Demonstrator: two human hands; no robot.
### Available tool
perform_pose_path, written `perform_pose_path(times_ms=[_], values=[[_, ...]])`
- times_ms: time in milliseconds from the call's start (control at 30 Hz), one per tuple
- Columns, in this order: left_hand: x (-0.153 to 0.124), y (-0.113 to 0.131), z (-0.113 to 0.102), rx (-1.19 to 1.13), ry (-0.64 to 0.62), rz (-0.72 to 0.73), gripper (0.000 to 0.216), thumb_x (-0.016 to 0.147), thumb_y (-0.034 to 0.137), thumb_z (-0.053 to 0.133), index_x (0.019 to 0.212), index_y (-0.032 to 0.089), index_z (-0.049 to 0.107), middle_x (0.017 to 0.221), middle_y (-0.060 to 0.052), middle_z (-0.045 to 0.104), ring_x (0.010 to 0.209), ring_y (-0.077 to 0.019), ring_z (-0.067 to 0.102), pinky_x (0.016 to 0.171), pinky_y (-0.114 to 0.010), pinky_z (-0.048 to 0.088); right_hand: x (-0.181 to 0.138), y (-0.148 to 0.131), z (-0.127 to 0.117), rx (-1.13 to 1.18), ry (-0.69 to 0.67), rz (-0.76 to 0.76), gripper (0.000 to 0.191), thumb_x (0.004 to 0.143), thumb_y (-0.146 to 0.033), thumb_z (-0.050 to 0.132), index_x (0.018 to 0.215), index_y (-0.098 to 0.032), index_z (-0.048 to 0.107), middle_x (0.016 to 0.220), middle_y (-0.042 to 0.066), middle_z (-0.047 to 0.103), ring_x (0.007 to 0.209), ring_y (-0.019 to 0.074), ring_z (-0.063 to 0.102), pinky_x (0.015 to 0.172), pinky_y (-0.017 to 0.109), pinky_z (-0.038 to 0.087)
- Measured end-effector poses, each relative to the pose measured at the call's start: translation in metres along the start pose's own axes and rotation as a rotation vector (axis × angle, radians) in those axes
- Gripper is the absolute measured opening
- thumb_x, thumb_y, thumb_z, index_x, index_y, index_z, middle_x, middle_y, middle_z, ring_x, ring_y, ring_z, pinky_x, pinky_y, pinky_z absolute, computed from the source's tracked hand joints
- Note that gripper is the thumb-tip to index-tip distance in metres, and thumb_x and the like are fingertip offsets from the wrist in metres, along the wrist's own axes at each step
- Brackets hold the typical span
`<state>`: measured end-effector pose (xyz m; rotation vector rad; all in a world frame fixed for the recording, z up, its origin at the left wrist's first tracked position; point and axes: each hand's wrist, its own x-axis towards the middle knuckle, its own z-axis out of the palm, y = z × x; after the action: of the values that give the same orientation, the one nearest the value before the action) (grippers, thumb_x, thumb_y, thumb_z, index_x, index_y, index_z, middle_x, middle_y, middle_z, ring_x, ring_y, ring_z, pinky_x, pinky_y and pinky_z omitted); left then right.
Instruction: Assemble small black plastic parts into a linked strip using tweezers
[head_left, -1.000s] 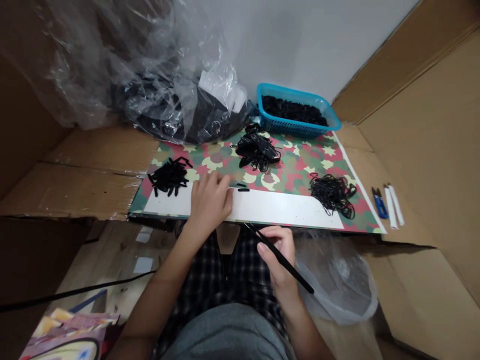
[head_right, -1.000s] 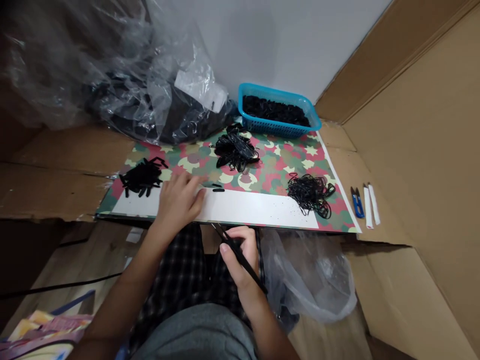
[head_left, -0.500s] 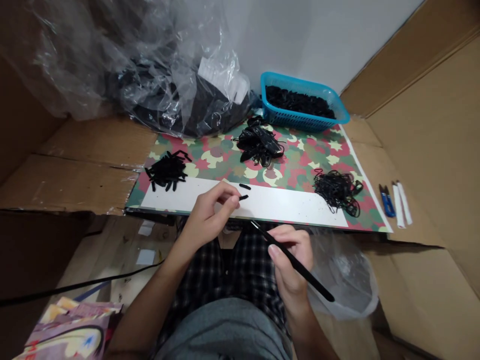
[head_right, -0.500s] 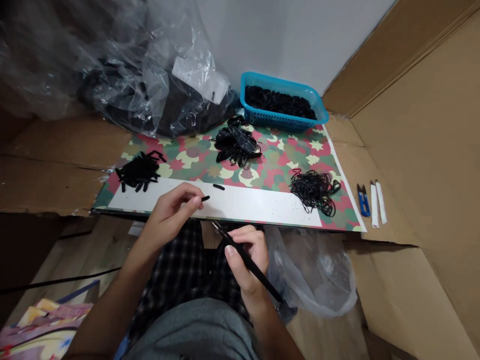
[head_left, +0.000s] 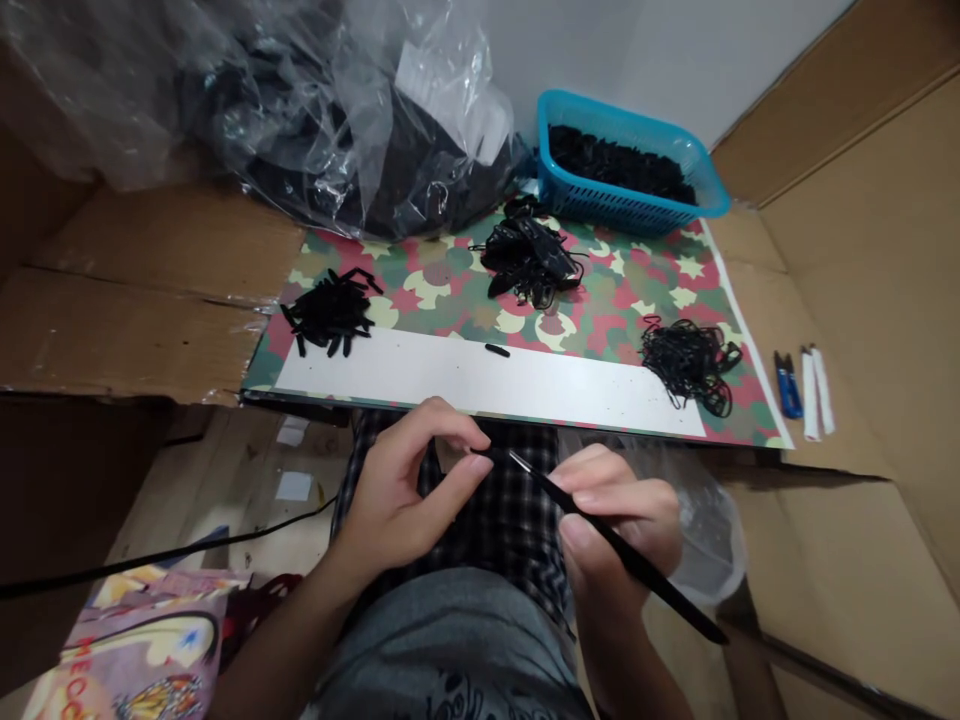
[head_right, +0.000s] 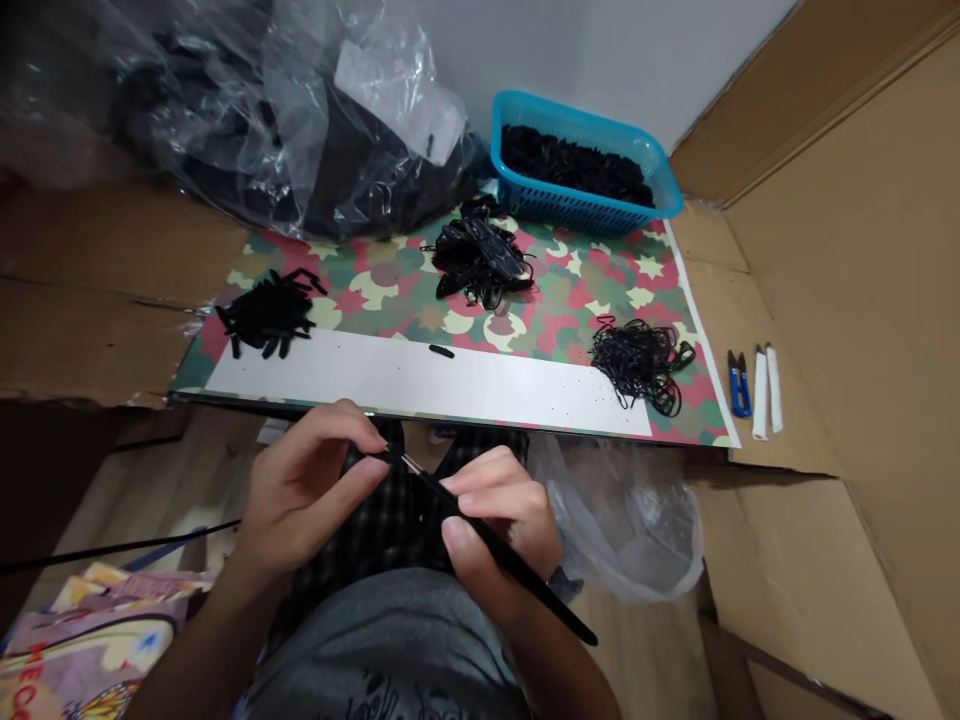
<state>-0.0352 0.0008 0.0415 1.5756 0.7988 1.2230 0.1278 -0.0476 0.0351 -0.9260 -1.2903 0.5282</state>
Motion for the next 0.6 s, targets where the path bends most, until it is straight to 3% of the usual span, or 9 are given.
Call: perform_pose_path(times_ms=[167, 600], values=[[-0.005, -0.003, 0.002, 0.048, 0.000, 0.063, 0.018, 0.086, 0.005, 0.062, 0.097, 0.020, 0.060, 0.085, 0.000, 0.060, 0.080, -0.0118, 0.055, 0.072, -0.024, 0.045, 0.001, -0.004, -0.004, 0.031, -0.075, 0.019, 0.014, 0.090, -0.017, 0.063, 0.102, -0.025, 0.062, 0.082, 0.003, 0.066, 0.070, 0.0222, 0.063, 0.054, 0.037, 0.048], [-0.014, -0.010, 0.007, 0.017, 0.007, 0.033, 0.019, 0.083, 0.007, 0.066, 0.096, 0.020, 0.061, 0.081, -0.001, 0.060, 0.076, -0.0136, 0.056, 0.067, -0.026, 0.047, -0.001, -0.008, -0.007, 0.042, -0.171, 0.064, 0.013, 0.091, -0.013, 0.062, 0.100, -0.022, 0.063, 0.082, 0.003, 0.068, 0.069, 0.0198, 0.064, 0.058, 0.035, 0.047]])
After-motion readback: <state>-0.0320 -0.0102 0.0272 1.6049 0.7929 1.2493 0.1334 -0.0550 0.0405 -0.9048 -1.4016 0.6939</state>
